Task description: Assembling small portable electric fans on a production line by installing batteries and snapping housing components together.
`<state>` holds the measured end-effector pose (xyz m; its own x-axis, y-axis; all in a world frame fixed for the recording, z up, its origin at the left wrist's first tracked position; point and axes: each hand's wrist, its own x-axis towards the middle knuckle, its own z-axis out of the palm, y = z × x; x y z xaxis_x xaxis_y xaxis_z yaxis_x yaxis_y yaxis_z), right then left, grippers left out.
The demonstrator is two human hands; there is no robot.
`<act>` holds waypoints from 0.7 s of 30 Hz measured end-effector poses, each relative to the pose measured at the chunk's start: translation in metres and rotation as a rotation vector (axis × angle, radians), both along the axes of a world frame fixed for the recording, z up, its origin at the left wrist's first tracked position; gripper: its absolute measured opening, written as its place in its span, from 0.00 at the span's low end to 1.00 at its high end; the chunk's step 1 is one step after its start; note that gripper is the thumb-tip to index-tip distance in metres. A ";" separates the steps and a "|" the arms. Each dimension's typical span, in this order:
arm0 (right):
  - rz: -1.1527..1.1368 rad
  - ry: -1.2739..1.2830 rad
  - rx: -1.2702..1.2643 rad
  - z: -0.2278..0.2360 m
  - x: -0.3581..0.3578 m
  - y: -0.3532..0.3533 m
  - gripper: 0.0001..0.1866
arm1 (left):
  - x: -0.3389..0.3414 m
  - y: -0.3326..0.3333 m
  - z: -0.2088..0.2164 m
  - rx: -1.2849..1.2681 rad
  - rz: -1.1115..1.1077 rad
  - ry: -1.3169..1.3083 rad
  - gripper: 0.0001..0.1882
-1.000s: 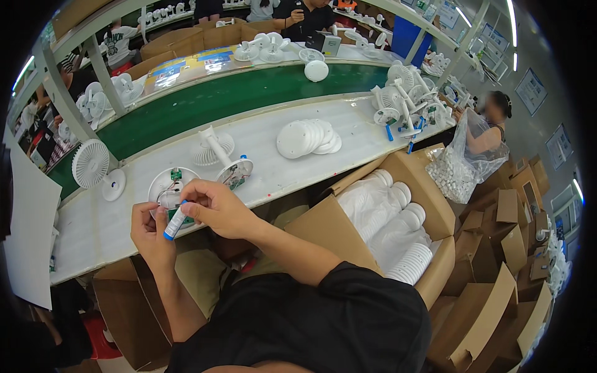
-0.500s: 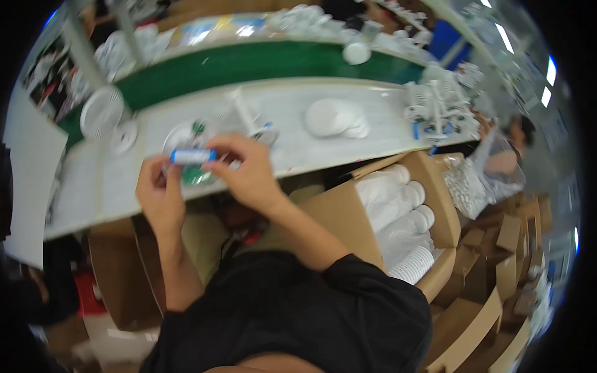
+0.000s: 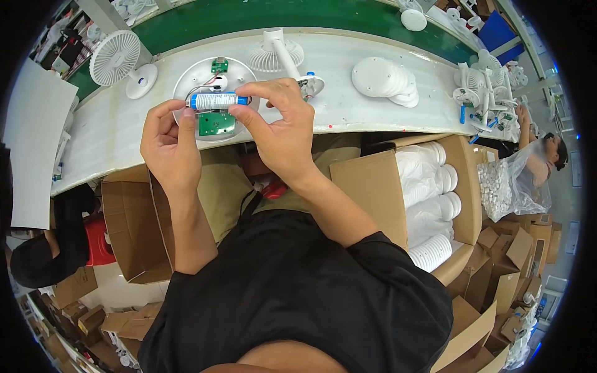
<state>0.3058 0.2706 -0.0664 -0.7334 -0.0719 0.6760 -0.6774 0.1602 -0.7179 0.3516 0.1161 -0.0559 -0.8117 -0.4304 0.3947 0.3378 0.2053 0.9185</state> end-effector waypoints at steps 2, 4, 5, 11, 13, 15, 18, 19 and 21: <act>0.009 -0.047 -0.042 -0.002 0.001 -0.002 0.12 | 0.001 -0.001 -0.003 -0.008 0.004 -0.007 0.08; 0.029 -0.132 -0.121 -0.002 0.004 -0.004 0.11 | 0.001 -0.001 -0.006 -0.018 0.013 -0.013 0.08; 0.038 -0.177 -0.161 -0.002 0.005 -0.004 0.11 | 0.002 -0.001 -0.008 -0.023 0.018 -0.018 0.08; 0.149 -0.206 -0.157 0.012 0.012 -0.004 0.11 | -0.004 0.007 -0.003 0.013 0.093 0.065 0.07; 0.124 -0.048 -0.028 0.012 0.008 -0.004 0.10 | -0.006 0.007 -0.003 0.027 0.103 0.076 0.07; 0.100 0.109 0.100 0.013 0.006 -0.003 0.10 | -0.007 0.006 -0.004 0.042 0.115 0.088 0.07; 0.118 0.156 0.137 0.011 0.007 -0.005 0.10 | -0.008 0.006 -0.004 0.078 0.107 0.090 0.07; 0.127 0.178 0.155 0.010 0.008 -0.006 0.10 | -0.008 0.005 -0.004 0.096 0.103 0.090 0.07; 0.141 0.208 0.175 0.009 0.008 -0.007 0.10 | -0.007 0.005 -0.004 0.116 0.104 0.097 0.07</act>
<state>0.3137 0.2634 -0.0576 -0.5554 -0.2918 0.7787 -0.8311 0.1635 -0.5315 0.3445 0.1209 -0.0595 -0.7213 -0.5570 0.4117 0.4083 0.1382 0.9023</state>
